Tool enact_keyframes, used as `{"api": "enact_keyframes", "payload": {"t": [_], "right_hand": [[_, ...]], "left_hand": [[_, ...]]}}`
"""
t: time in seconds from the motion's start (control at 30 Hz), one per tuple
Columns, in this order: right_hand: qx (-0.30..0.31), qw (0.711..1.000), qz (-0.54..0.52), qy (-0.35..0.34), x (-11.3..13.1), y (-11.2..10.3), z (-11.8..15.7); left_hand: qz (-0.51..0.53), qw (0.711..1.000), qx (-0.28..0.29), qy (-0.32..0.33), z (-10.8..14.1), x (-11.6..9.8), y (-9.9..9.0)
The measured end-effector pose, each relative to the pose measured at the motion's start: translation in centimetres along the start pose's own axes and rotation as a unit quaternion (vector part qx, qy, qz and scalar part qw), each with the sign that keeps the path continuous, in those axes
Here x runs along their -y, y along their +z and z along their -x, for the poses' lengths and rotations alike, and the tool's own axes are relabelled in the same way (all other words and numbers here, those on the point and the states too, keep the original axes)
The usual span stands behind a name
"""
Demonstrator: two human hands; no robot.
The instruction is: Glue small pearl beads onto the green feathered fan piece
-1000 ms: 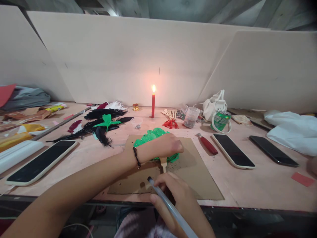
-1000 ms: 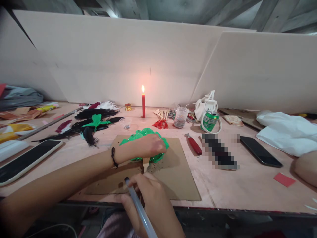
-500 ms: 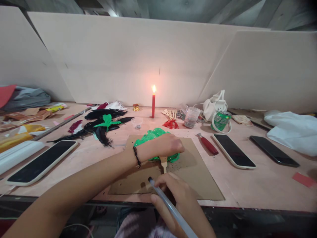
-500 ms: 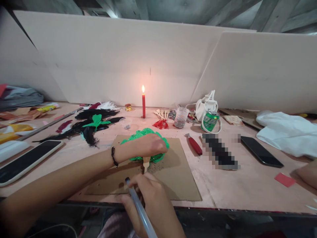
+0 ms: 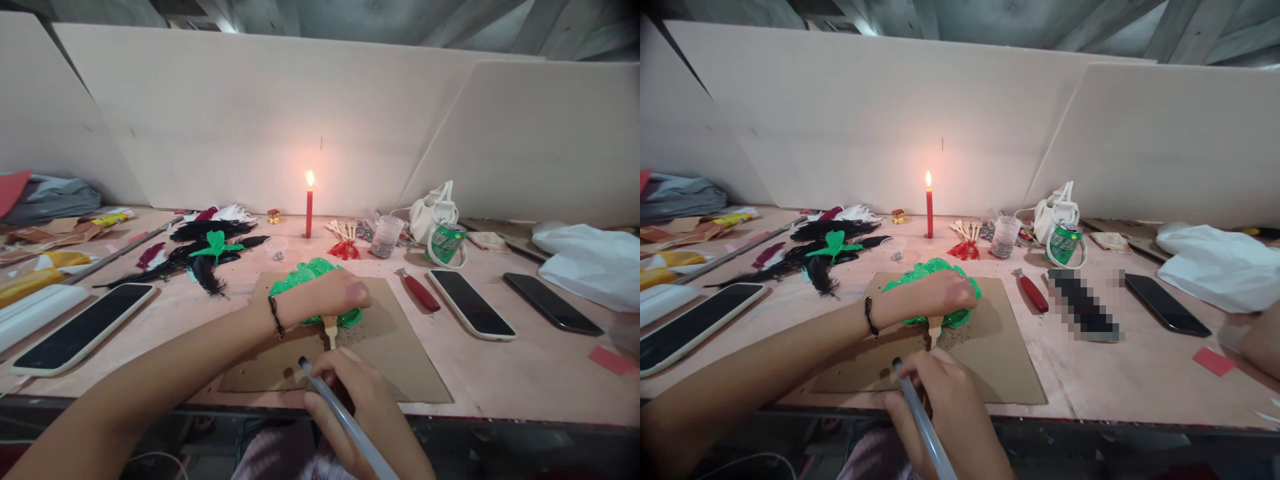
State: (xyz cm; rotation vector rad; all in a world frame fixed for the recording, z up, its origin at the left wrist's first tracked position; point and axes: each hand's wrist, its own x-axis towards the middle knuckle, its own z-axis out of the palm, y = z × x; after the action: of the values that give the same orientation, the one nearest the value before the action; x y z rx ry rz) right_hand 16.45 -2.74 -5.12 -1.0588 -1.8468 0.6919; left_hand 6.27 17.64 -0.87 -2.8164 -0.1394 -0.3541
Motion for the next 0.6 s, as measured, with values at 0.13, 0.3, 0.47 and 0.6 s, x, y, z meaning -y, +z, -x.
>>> {"api": "enact_keyframes", "payload": {"t": [0.13,0.3,0.47,0.6], "right_hand": [[-0.01,1.0,-0.002,-0.008,-0.05,0.0,0.01],[-0.023,1.0,-0.011,-0.01,-0.5,0.29,0.09],[-0.02,1.0,-0.01,-0.006,-0.39,0.3,0.07],[-0.016,1.0,-0.014,-0.008,-0.28,0.22,0.0]], "left_hand": [[-0.002,1.0,0.004,-0.001,0.02,-0.22,-0.17],[-0.008,1.0,0.018,-0.004,0.1,-0.22,-0.15],[-0.01,0.999,0.032,-0.003,0.11,-0.26,0.02],[-0.012,0.999,0.034,0.003,0.16,-0.35,0.2]]}}
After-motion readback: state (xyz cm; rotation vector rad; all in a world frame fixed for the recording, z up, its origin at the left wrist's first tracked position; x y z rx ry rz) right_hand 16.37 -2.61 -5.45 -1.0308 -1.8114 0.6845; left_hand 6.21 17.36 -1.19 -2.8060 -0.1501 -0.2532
